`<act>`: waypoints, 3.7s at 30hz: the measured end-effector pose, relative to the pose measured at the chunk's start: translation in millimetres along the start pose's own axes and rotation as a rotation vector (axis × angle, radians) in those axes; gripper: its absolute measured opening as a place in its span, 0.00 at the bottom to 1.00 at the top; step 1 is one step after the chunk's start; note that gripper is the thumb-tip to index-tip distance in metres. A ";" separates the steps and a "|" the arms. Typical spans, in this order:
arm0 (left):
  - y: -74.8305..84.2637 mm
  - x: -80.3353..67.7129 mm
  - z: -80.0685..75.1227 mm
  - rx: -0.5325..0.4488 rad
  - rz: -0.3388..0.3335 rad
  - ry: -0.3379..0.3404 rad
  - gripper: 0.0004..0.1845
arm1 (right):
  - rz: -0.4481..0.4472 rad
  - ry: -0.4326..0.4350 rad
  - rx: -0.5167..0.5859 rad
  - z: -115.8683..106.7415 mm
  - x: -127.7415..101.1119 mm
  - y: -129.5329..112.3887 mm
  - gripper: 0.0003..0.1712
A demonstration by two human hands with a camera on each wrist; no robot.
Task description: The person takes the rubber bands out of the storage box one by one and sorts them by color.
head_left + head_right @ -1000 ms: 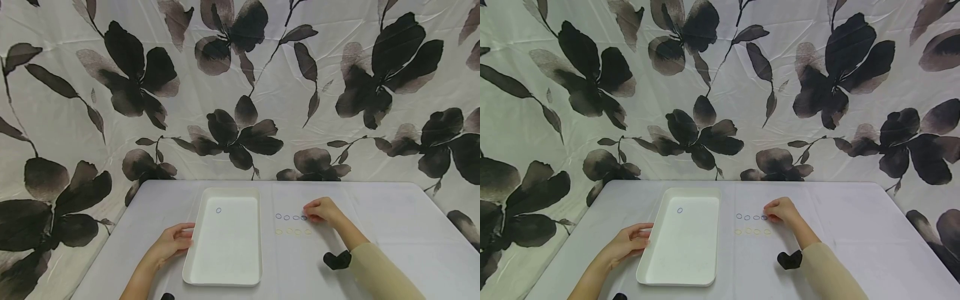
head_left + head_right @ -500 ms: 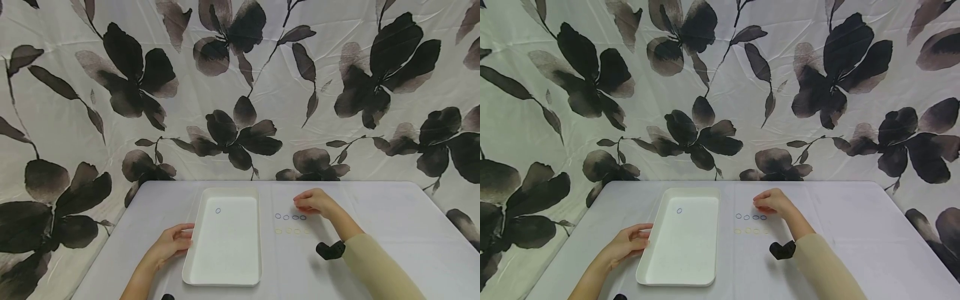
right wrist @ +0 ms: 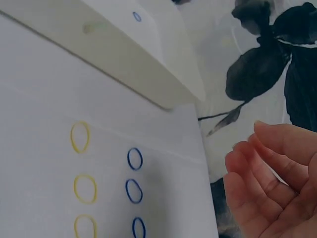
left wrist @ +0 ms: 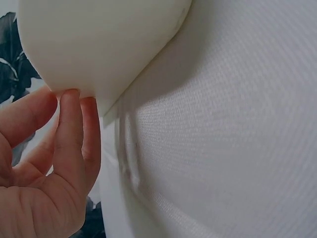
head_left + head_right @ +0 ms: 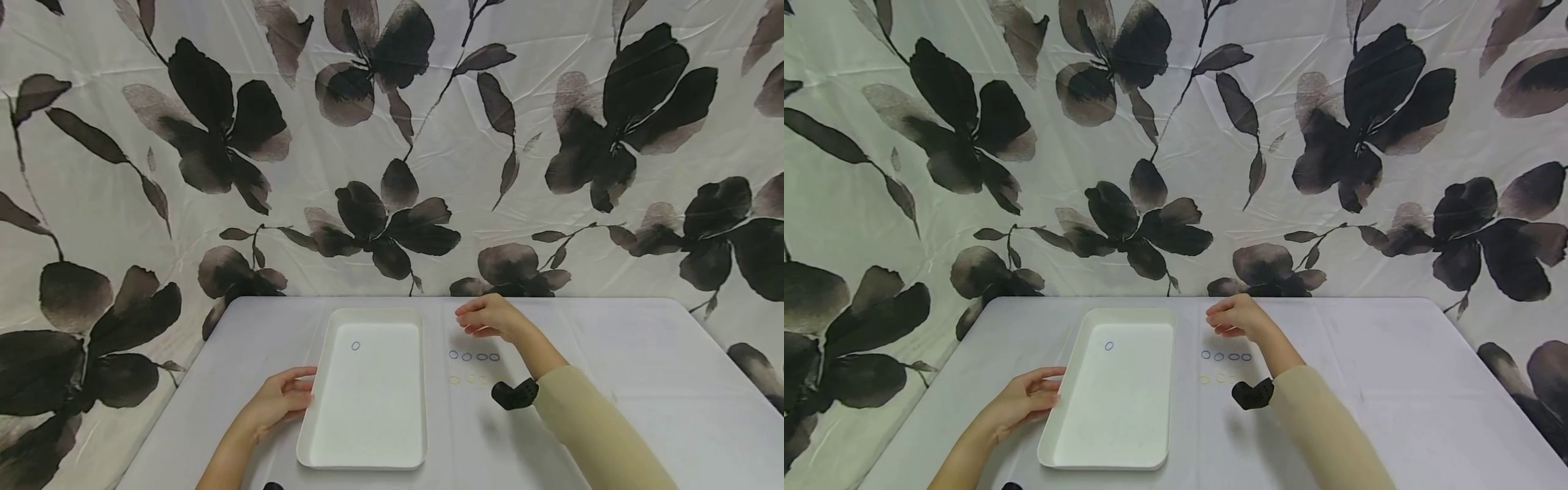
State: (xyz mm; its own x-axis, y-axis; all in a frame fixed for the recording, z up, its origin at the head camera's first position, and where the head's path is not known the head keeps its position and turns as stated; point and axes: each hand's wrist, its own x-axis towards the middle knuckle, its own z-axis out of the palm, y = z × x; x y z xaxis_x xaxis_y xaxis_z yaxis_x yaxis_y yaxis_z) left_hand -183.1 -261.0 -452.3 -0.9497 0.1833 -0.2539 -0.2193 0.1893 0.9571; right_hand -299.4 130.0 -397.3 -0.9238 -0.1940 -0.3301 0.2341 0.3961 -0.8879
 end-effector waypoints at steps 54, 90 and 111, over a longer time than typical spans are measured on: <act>0.7 2.3 -0.8 -0.005 0.001 -0.013 0.33 | -0.154 -0.162 -0.020 117.0 37.2 -40.3 0.14; -0.9 1.4 -0.6 -0.022 0.025 -0.019 0.32 | -0.479 0.225 -0.468 199.9 44.6 -7.0 0.01; -0.3 1.9 -0.5 -0.006 0.012 0.000 0.32 | -0.435 0.189 -0.434 193.7 43.3 -7.6 0.07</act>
State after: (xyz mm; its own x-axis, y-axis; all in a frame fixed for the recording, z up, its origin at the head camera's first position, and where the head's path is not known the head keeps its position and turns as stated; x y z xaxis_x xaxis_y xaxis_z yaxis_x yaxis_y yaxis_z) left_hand -185.0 -261.2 -453.0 -0.9522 0.1859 -0.2425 -0.2092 0.1818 0.9608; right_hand -282.5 -55.3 -467.0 -0.9535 -0.2728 0.1282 -0.2812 0.6521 -0.7040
